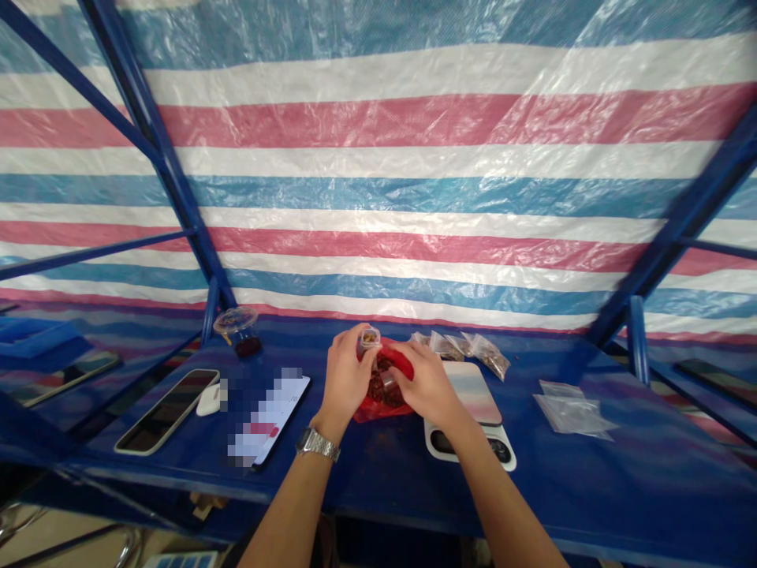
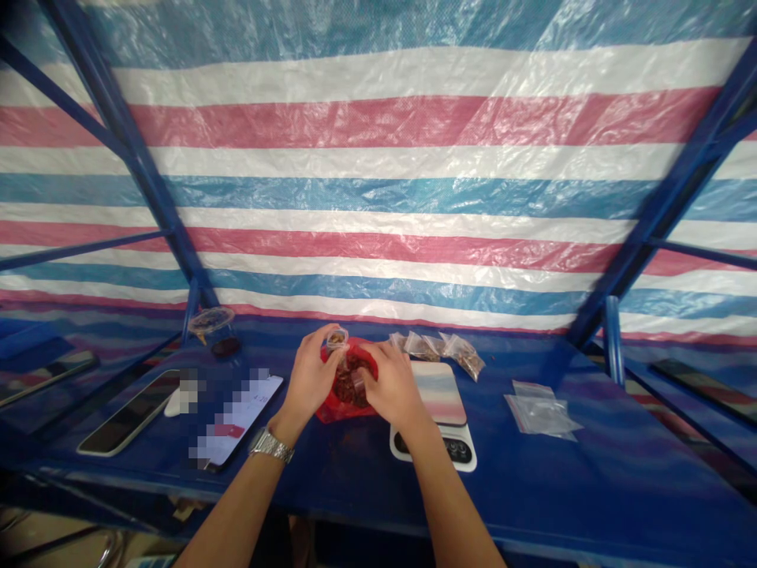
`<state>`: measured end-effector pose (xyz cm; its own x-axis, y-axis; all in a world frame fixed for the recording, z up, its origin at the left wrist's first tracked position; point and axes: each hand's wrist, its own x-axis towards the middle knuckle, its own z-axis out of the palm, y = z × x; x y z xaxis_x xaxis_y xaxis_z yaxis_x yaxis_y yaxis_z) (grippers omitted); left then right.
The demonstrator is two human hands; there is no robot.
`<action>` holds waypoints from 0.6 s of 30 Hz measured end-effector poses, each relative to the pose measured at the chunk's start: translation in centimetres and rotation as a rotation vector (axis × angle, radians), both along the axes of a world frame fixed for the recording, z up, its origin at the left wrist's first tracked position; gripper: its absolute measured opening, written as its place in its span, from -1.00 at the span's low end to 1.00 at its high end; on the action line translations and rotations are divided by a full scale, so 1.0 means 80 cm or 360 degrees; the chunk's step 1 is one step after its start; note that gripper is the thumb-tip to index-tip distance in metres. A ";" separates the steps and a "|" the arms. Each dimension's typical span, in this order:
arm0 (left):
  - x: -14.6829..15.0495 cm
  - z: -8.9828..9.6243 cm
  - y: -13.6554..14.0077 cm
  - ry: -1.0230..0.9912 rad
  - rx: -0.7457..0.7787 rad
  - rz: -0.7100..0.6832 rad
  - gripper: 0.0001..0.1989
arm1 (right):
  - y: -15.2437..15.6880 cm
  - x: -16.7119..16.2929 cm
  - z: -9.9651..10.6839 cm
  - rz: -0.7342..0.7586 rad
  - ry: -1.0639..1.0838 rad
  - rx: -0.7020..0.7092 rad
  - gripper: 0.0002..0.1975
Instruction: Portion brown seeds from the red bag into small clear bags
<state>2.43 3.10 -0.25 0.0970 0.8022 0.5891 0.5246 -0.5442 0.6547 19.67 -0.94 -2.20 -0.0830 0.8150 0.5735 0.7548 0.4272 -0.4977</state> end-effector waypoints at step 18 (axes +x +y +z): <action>0.018 -0.001 -0.024 0.0048 -0.0260 -0.0254 -0.37 | -0.001 -0.016 0.017 -0.0052 0.0864 0.0060 -0.80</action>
<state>3.86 1.20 -0.33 0.2461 0.8596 0.4478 0.4608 -0.5102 0.7262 18.41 -0.99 -0.81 0.2580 0.7902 0.5558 0.4068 0.4330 -0.8044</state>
